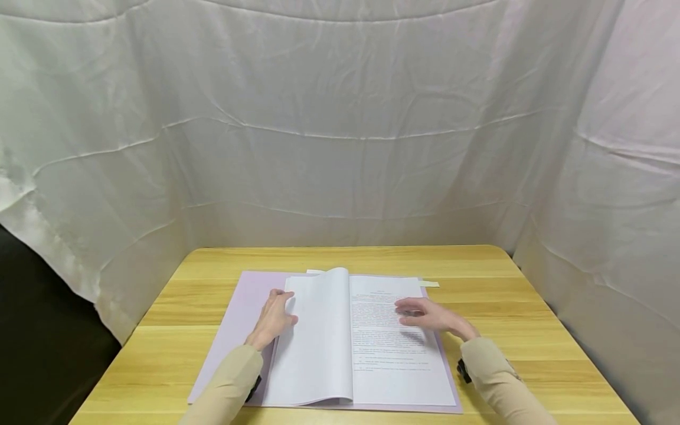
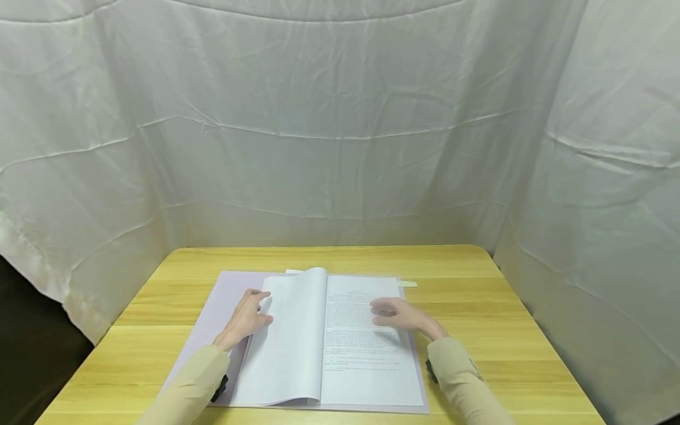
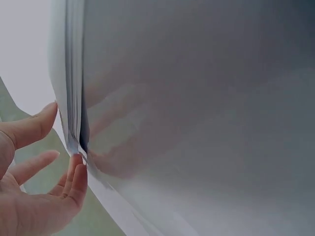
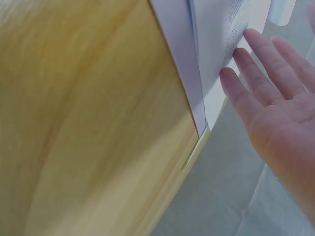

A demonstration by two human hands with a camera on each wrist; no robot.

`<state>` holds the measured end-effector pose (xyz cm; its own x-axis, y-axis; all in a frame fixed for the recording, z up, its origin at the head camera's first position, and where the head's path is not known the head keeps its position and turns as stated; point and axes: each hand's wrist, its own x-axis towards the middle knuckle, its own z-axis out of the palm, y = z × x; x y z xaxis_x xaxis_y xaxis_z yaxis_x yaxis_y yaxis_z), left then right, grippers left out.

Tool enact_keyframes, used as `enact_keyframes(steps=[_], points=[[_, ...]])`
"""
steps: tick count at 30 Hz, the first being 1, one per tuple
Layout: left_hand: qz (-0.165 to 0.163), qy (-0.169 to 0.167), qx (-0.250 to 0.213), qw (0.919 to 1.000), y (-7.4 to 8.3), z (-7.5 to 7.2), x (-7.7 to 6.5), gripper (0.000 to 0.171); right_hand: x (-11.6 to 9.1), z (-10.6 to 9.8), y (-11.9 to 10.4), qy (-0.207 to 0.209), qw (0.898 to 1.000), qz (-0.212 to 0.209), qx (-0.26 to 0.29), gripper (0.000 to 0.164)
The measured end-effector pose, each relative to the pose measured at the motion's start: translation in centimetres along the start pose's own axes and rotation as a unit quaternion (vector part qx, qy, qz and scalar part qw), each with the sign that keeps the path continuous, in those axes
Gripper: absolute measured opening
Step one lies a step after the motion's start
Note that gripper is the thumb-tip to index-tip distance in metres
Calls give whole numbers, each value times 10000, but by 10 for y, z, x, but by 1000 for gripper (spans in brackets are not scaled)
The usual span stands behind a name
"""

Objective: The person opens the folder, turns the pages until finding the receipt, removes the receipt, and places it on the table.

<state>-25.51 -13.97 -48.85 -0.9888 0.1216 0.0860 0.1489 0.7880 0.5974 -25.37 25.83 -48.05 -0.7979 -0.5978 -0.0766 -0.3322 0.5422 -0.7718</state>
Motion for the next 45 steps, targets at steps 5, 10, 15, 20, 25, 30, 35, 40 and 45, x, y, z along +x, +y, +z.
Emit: enact_keyframes(steps=[5,10,15,20,25,30,35,40,45], points=[[231,-30,16,9997,-2,0,-1,56,1,0,1,155,9997,-184,-60,52],[682,-251,-285,9969,-6,0,-3,50,4,-2,4,453,9986,-128,-238,51],[1310,-593,-291,9892,-9,0,-3,47,7,-6,7,694,9968,6,-392,50],[1157,-965,-386,9878,-8,1,-2,46,15,-13,11,966,9940,201,-462,47],[739,-1251,-307,9889,-3,-1,-5,49,22,-19,14,1285,9891,330,-631,44],[528,-1479,-394,9868,-4,-2,-7,75,28,-23,17,1444,9846,533,-834,46],[560,-1608,-284,9850,-8,0,-5,95,33,-26,22,1405,9816,816,-1003,53],[678,-1717,-194,9826,-8,-2,-6,105,37,-29,27,1375,9787,830,-1276,60],[726,-1754,-96,9818,-8,-2,-6,106,42,-33,30,1464,9744,728,-1544,66]])
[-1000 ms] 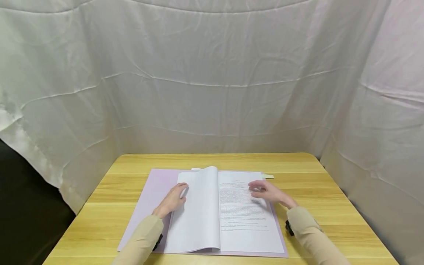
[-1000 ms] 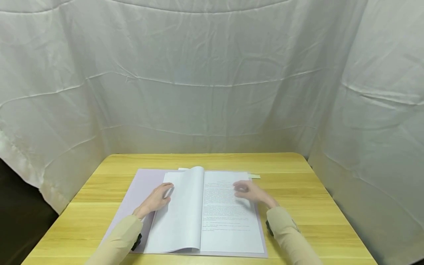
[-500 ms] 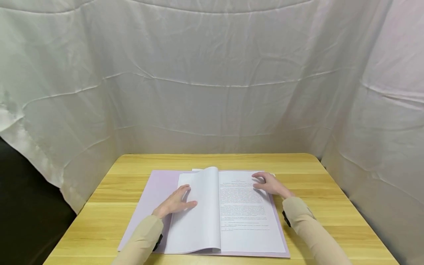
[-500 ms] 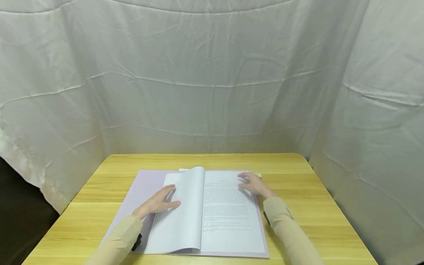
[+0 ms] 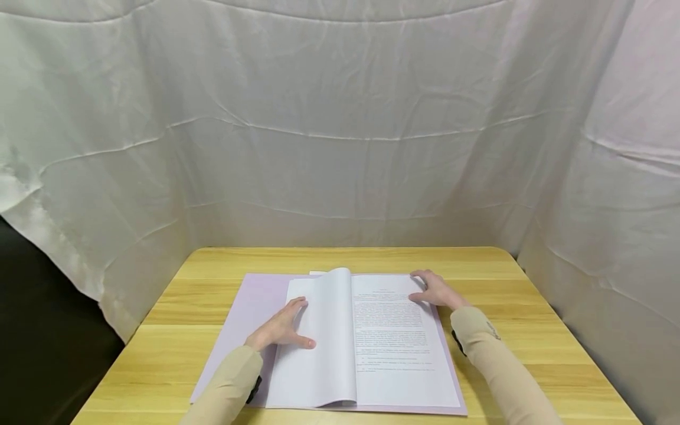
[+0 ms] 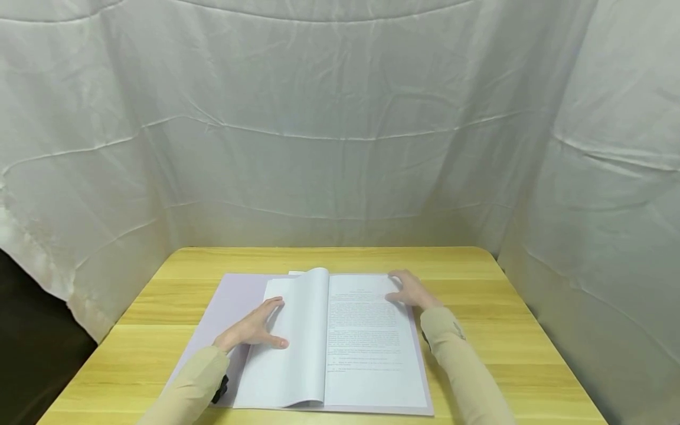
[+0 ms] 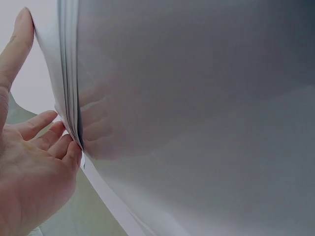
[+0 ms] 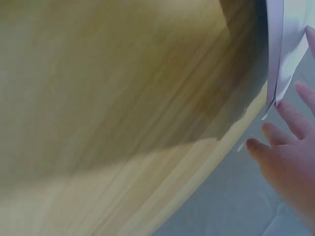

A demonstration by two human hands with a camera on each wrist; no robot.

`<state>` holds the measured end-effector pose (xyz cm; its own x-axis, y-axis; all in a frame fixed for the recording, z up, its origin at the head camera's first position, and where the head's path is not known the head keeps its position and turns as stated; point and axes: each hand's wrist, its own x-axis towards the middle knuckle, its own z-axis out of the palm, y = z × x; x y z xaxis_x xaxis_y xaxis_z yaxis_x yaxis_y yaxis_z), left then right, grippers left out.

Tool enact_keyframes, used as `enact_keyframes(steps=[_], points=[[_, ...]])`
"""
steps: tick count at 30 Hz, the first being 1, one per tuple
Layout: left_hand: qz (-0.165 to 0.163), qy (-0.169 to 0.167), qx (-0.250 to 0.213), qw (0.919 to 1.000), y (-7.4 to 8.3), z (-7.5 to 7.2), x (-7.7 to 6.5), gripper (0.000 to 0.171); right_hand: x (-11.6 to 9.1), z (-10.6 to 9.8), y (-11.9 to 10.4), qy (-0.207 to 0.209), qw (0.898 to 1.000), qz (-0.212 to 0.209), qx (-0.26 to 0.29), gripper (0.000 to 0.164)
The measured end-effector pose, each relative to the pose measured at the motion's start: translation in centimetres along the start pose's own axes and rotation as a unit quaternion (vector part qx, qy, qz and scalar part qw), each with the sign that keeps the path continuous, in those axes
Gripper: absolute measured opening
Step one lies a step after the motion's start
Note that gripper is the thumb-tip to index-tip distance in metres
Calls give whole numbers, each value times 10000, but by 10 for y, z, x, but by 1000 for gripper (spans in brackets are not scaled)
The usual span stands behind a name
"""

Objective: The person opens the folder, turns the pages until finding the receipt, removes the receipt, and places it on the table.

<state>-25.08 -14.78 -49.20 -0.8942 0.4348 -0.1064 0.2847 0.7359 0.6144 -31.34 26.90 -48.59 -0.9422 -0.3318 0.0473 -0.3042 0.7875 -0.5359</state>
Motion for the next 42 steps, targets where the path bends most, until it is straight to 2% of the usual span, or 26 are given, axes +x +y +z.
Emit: enact_keyframes(steps=[7,13,17,22,26,33,38,42], points=[[136,-5,-2,9999,3,-2,0,105,4,-4,3,-46,9998,188,-42,72],[73,8,3,10000,1,-2,0,105,9,-6,6,-21,9998,156,-119,76],[54,25,32,10000,1,-2,0,105,10,-6,8,-60,9994,316,-129,79],[43,-41,-21,10000,0,-1,0,107,13,-4,12,-103,9985,516,-175,77],[76,-59,-49,9999,-1,-1,0,107,16,-1,14,-11,9980,488,-407,75],[107,-57,-67,9999,0,-1,-1,108,19,2,14,253,9974,424,-531,63],[99,-60,-62,9999,-1,-1,-1,108,20,2,9,520,9968,327,-512,46],[75,-58,-35,9999,0,-1,0,108,21,2,7,695,9953,431,-515,34]])
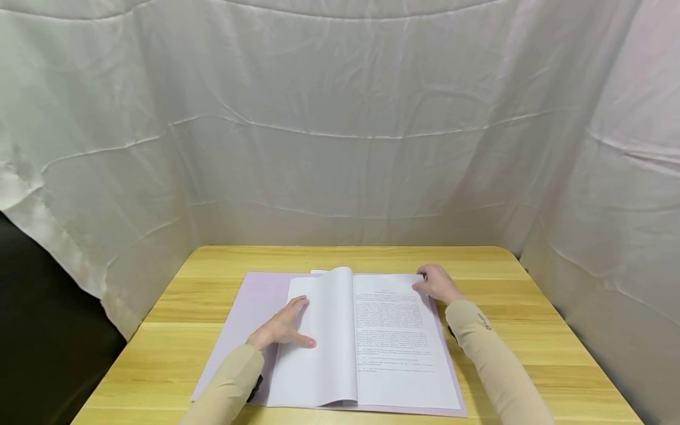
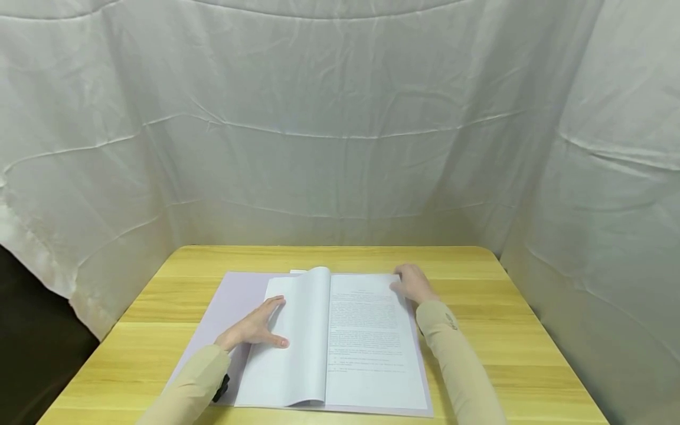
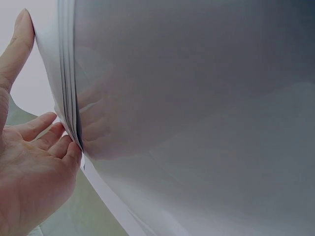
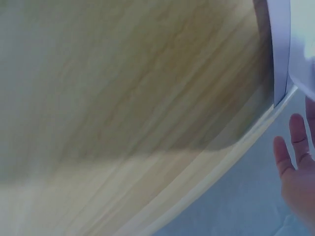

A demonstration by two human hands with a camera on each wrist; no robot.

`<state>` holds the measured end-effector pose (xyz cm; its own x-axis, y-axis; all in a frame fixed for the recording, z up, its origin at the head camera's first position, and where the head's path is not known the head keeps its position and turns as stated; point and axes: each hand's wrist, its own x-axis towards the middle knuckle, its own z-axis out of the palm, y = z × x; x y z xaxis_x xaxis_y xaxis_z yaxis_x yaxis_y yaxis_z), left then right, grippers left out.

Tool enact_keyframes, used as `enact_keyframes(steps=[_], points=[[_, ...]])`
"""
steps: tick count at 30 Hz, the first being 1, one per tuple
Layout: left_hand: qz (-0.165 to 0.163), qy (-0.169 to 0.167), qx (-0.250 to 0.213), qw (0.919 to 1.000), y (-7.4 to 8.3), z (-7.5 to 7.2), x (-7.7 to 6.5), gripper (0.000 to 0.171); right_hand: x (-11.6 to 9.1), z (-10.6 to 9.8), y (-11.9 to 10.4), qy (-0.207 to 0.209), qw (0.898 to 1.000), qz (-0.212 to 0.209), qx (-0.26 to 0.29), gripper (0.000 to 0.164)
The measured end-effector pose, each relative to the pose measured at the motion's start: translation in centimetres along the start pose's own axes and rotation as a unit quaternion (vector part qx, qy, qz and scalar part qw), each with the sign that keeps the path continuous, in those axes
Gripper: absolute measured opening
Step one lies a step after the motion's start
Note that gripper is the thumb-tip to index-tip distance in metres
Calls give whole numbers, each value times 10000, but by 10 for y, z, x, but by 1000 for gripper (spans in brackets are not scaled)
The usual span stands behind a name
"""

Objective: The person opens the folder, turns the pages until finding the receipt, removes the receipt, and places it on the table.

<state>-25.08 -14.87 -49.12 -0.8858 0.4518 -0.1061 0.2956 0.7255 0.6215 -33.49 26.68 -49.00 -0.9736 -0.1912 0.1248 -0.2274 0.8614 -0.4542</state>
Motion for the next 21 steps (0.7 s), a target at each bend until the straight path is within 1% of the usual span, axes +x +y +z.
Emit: enact_keyframes(steps=[4,6,10,13,18,21], points=[[-7,-16,-9,10000,1,-1,0,108,0,-1,-1,102,9997,191,-135,19],[-11,-28,-8,10000,1,-1,0,108,0,-2,-2,149,9994,201,-219,16],[-34,-39,3,10000,0,0,0,108,-1,-4,-3,211,9992,193,-276,22],[-48,-38,2,10000,0,0,0,108,-2,-5,-5,205,9993,247,-197,24],[-50,-23,6,10000,0,0,0,108,-4,-7,-8,159,9987,468,74,30],[-45,-22,7,10000,0,0,-1,108,-6,-8,-9,190,9975,577,366,34]])
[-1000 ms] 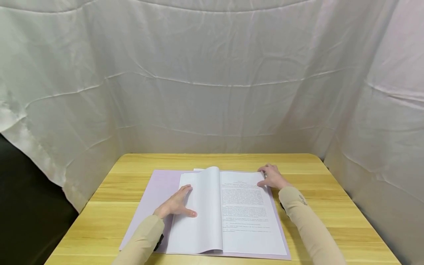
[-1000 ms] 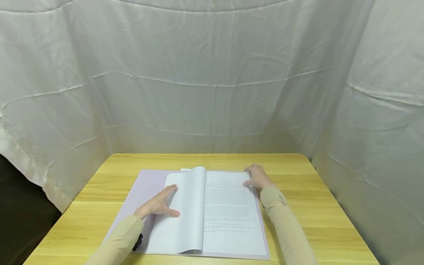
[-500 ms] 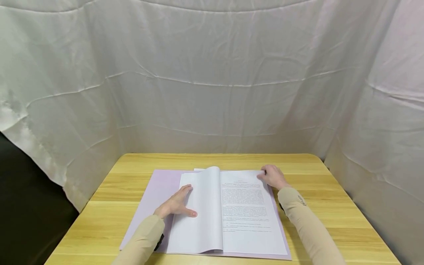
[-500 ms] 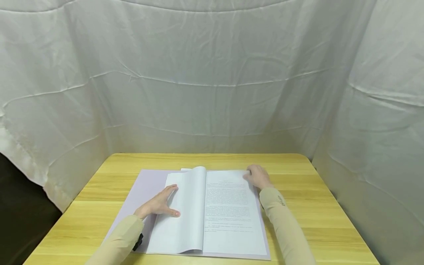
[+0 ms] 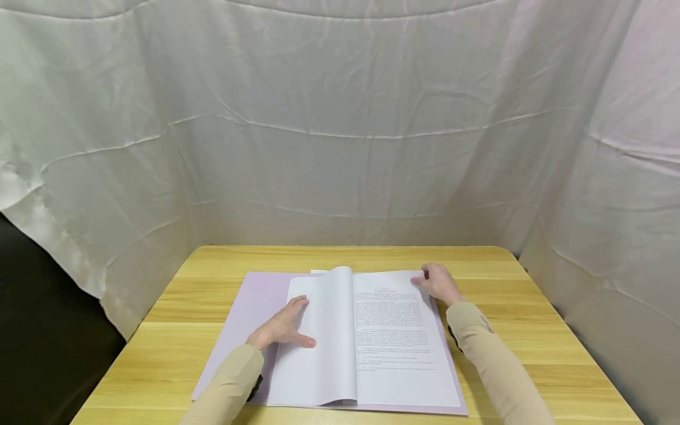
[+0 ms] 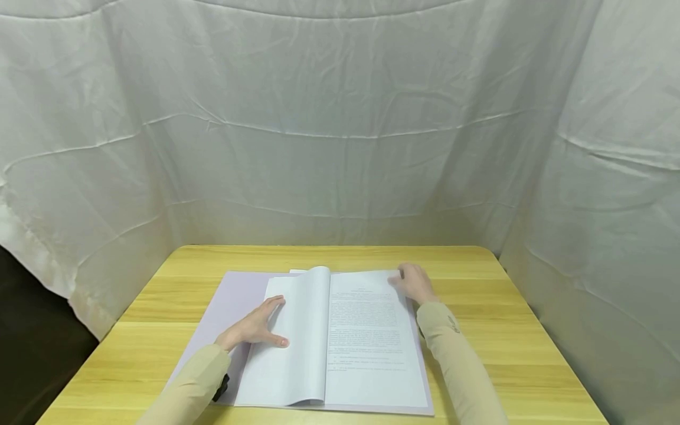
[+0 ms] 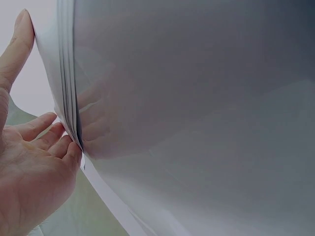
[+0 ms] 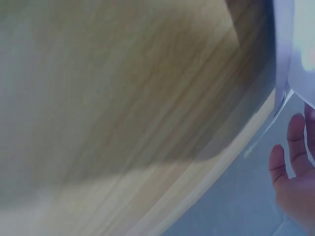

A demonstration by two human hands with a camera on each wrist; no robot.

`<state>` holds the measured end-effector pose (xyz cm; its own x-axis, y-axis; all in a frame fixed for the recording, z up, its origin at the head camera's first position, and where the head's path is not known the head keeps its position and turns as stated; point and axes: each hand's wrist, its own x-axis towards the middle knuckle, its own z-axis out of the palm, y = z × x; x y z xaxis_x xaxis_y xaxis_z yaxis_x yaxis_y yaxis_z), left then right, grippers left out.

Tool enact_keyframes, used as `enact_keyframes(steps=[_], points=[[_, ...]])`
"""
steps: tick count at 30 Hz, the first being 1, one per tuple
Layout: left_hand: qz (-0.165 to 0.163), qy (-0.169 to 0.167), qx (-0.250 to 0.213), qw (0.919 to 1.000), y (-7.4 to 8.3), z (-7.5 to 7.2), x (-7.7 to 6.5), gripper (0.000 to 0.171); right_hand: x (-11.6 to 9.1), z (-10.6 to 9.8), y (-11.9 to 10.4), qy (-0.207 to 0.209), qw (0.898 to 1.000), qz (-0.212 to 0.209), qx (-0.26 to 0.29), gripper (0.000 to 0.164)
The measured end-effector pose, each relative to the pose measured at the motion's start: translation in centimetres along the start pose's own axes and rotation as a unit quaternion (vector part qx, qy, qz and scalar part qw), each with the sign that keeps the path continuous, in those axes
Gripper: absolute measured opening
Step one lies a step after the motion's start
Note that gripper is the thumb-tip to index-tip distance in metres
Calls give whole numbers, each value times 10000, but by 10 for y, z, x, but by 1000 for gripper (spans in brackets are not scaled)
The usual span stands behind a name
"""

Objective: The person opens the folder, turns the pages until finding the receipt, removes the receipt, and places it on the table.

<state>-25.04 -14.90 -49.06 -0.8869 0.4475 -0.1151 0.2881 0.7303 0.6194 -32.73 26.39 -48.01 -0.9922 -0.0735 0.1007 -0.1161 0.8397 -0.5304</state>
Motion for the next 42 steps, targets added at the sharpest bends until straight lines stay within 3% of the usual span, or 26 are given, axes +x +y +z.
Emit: enact_keyframes(steps=[6,9,12,15,21,28,37,42], points=[[34,-31,-26,10000,-1,0,0,109,-1,1,0,222,9982,77,550,42],[36,-44,-20,10000,-1,0,1,109,-3,1,-2,277,9969,49,737,34],[46,-62,-26,10000,-2,0,1,108,-6,-1,-4,218,9935,29,1115,25],[56,-67,-31,10000,-3,0,1,108,-10,-4,-6,36,9880,77,1541,33],[184,-65,-128,9997,-4,-2,2,108,-19,-11,-5,-589,9708,245,2314,46],[489,-80,-287,9984,-5,-5,0,106,-32,-18,-7,-1127,9502,30,2904,53],[483,-121,-471,9976,-3,-7,-2,107,-45,-16,-8,-1586,9321,179,3251,60],[446,-60,-557,9974,-2,-7,-3,106,-53,-15,-9,-1889,9123,114,3632,61]])
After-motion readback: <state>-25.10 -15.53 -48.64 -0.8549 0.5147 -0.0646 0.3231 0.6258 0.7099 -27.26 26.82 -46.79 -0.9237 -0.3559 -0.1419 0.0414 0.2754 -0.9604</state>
